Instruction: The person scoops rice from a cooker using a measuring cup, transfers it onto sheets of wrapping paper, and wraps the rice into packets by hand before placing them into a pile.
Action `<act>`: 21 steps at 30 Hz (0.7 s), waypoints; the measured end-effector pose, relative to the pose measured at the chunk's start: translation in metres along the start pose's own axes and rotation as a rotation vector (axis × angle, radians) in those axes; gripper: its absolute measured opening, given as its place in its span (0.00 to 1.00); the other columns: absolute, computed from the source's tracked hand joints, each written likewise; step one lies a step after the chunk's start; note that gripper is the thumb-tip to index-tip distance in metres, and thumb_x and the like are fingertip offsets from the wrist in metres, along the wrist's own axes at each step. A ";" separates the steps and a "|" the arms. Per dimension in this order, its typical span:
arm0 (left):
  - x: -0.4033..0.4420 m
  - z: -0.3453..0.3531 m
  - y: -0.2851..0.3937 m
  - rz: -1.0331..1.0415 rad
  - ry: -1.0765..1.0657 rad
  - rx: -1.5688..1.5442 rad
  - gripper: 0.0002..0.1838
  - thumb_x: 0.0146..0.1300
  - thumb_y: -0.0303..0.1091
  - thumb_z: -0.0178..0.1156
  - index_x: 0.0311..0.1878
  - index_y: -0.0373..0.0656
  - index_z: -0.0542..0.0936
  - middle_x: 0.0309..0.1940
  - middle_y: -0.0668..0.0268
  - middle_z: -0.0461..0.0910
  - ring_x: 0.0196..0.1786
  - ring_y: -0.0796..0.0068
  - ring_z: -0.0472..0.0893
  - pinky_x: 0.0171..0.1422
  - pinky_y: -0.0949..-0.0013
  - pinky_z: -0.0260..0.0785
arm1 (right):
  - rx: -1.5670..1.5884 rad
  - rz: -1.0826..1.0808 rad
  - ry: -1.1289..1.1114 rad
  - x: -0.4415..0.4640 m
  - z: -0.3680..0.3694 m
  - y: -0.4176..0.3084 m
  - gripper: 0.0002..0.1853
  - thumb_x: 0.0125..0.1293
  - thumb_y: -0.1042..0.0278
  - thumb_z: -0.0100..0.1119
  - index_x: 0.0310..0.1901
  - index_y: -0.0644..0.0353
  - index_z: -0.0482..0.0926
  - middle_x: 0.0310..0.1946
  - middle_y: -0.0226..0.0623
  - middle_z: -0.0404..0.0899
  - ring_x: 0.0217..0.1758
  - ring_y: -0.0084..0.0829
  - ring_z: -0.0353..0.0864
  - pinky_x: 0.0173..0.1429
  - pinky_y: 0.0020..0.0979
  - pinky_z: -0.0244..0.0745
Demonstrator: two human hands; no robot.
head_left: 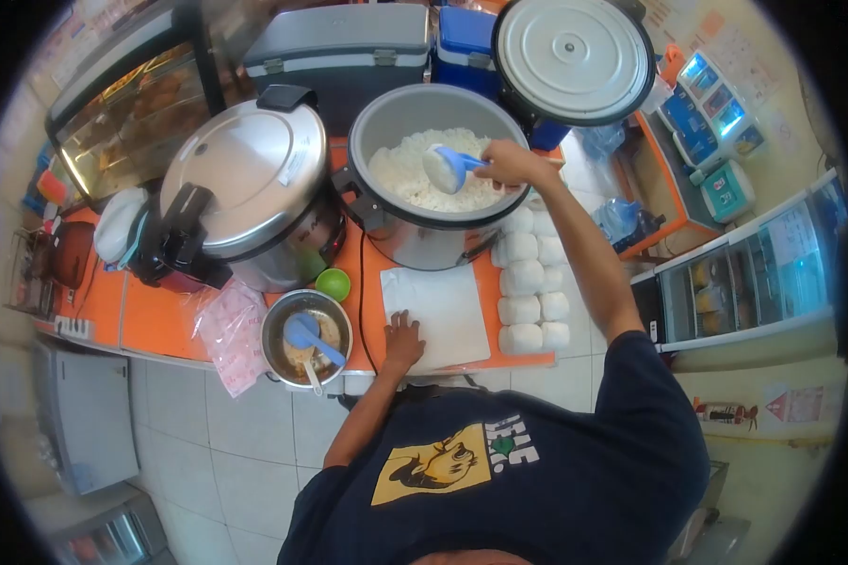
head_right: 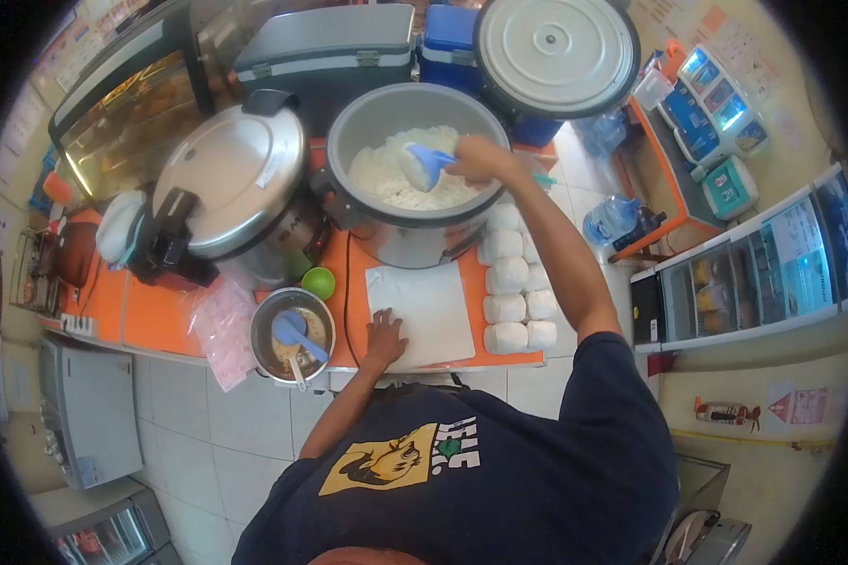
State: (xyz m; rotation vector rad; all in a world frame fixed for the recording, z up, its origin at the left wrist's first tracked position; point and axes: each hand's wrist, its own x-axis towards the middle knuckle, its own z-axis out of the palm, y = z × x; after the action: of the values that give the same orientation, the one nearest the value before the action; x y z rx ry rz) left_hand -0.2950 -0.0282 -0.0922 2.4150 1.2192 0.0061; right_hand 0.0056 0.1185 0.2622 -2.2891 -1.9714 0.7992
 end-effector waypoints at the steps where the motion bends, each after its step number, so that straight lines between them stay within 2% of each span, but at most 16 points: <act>1: -0.002 0.001 0.002 0.003 -0.002 0.001 0.29 0.57 0.45 0.71 0.61 0.44 0.80 0.71 0.51 0.66 0.75 0.47 0.59 0.70 0.41 0.62 | -0.212 -0.134 0.146 0.007 0.018 -0.008 0.12 0.66 0.64 0.61 0.39 0.65 0.86 0.30 0.45 0.85 0.29 0.39 0.86 0.32 0.38 0.80; 2: -0.001 0.002 0.005 0.005 -0.022 0.011 0.29 0.57 0.45 0.71 0.61 0.44 0.80 0.71 0.51 0.66 0.75 0.47 0.59 0.70 0.41 0.62 | -0.420 -0.263 0.293 0.013 0.039 -0.016 0.11 0.63 0.65 0.61 0.37 0.64 0.87 0.35 0.49 0.87 0.37 0.48 0.89 0.40 0.44 0.83; 3: 0.003 0.000 0.007 0.018 -0.002 -0.004 0.29 0.57 0.46 0.71 0.61 0.45 0.80 0.71 0.50 0.66 0.74 0.47 0.60 0.70 0.41 0.62 | -0.398 -0.252 0.292 0.016 0.052 -0.025 0.11 0.63 0.65 0.61 0.37 0.64 0.87 0.35 0.49 0.87 0.37 0.48 0.89 0.40 0.44 0.83; 5: 0.001 -0.006 -0.003 0.042 0.016 -0.002 0.29 0.57 0.46 0.71 0.61 0.45 0.80 0.70 0.49 0.66 0.74 0.46 0.60 0.69 0.41 0.62 | -0.527 -0.222 0.212 0.026 0.064 -0.038 0.10 0.61 0.68 0.59 0.38 0.61 0.88 0.39 0.48 0.87 0.45 0.48 0.88 0.46 0.46 0.84; 7: 0.003 -0.026 -0.002 0.005 0.108 -0.139 0.29 0.57 0.46 0.71 0.60 0.45 0.80 0.69 0.49 0.67 0.73 0.46 0.62 0.69 0.42 0.63 | -0.509 -0.191 0.273 0.037 0.061 -0.027 0.10 0.61 0.69 0.59 0.39 0.61 0.88 0.40 0.49 0.87 0.45 0.48 0.88 0.46 0.46 0.84; 9: -0.004 -0.052 -0.002 -0.057 0.100 -0.212 0.30 0.57 0.44 0.71 0.62 0.44 0.79 0.69 0.48 0.67 0.73 0.47 0.61 0.70 0.43 0.61 | -0.508 -0.177 0.332 0.049 0.059 -0.015 0.11 0.61 0.69 0.58 0.39 0.61 0.88 0.41 0.50 0.87 0.45 0.47 0.89 0.47 0.46 0.84; 11: -0.005 -0.073 0.000 -0.124 0.092 -0.281 0.31 0.58 0.43 0.71 0.64 0.43 0.78 0.69 0.47 0.67 0.74 0.47 0.60 0.71 0.43 0.60 | -0.524 -0.124 0.237 0.058 0.064 -0.007 0.11 0.61 0.70 0.57 0.40 0.60 0.89 0.41 0.51 0.87 0.46 0.46 0.89 0.47 0.46 0.84; 12: -0.002 -0.082 0.000 -0.105 0.191 -0.317 0.35 0.57 0.42 0.71 0.67 0.41 0.74 0.69 0.46 0.67 0.73 0.45 0.61 0.72 0.43 0.59 | -0.537 -0.146 0.198 0.059 0.064 -0.009 0.10 0.60 0.71 0.59 0.38 0.61 0.89 0.38 0.50 0.88 0.41 0.42 0.90 0.44 0.42 0.85; 13: 0.004 -0.091 0.001 -0.084 0.290 -0.353 0.39 0.57 0.42 0.72 0.70 0.39 0.70 0.68 0.45 0.66 0.73 0.43 0.62 0.74 0.43 0.58 | -0.540 -0.149 0.210 0.062 0.061 -0.012 0.10 0.60 0.71 0.59 0.38 0.61 0.89 0.38 0.50 0.88 0.41 0.42 0.90 0.44 0.42 0.85; 14: 0.013 -0.101 0.002 -0.080 0.297 -0.350 0.39 0.57 0.42 0.72 0.70 0.39 0.70 0.68 0.45 0.66 0.73 0.43 0.62 0.74 0.43 0.58 | -0.452 -0.076 0.019 0.067 0.060 -0.014 0.10 0.59 0.70 0.60 0.37 0.62 0.89 0.35 0.49 0.88 0.37 0.40 0.90 0.40 0.41 0.85; 15: 0.025 -0.115 0.007 -0.041 0.426 -0.440 0.43 0.57 0.41 0.73 0.72 0.36 0.65 0.68 0.44 0.66 0.72 0.42 0.62 0.75 0.44 0.57 | -0.357 -0.002 -0.175 0.068 0.057 -0.018 0.09 0.58 0.70 0.61 0.36 0.63 0.88 0.33 0.48 0.88 0.34 0.37 0.90 0.37 0.39 0.84; 16: 0.036 -0.130 0.012 0.000 0.550 -0.531 0.47 0.57 0.41 0.73 0.74 0.33 0.60 0.67 0.43 0.66 0.72 0.41 0.63 0.76 0.45 0.56 | -0.353 0.002 -0.175 0.069 0.052 -0.021 0.09 0.58 0.70 0.61 0.36 0.63 0.88 0.33 0.48 0.88 0.34 0.37 0.90 0.37 0.39 0.84; 17: 0.049 -0.145 0.016 0.004 0.545 -0.530 0.47 0.57 0.41 0.73 0.74 0.33 0.60 0.67 0.43 0.66 0.72 0.41 0.63 0.76 0.45 0.56 | -0.381 -0.043 -0.235 0.072 0.047 -0.023 0.09 0.57 0.70 0.62 0.35 0.65 0.88 0.31 0.47 0.87 0.31 0.36 0.89 0.34 0.38 0.83; 19: 0.077 -0.173 0.021 0.093 0.733 -0.626 0.47 0.61 0.40 0.72 0.74 0.29 0.56 0.69 0.43 0.64 0.69 0.47 0.68 0.76 0.47 0.60 | -0.401 -0.084 -0.299 0.078 0.042 -0.031 0.09 0.57 0.70 0.63 0.34 0.66 0.88 0.29 0.46 0.87 0.29 0.34 0.88 0.32 0.37 0.82; 20: 0.093 -0.170 0.019 0.095 0.728 -0.628 0.47 0.61 0.40 0.72 0.74 0.29 0.56 0.69 0.43 0.64 0.69 0.47 0.68 0.76 0.47 0.60 | -0.391 -0.144 -0.302 0.080 0.043 -0.034 0.10 0.57 0.70 0.63 0.33 0.69 0.87 0.29 0.48 0.87 0.29 0.38 0.88 0.33 0.39 0.82; 21: 0.110 -0.157 0.017 0.112 0.671 -0.792 0.45 0.62 0.39 0.72 0.73 0.30 0.57 0.67 0.45 0.65 0.68 0.52 0.70 0.74 0.50 0.63 | -0.379 -0.199 -0.310 0.080 0.047 -0.038 0.11 0.57 0.70 0.64 0.33 0.71 0.86 0.30 0.50 0.87 0.30 0.42 0.88 0.34 0.40 0.82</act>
State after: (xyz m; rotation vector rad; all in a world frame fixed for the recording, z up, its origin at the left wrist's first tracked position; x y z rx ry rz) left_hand -0.2453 0.1064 0.0360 1.7812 1.0320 1.1752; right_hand -0.0414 0.1855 0.2046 -2.1983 -2.6428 0.8695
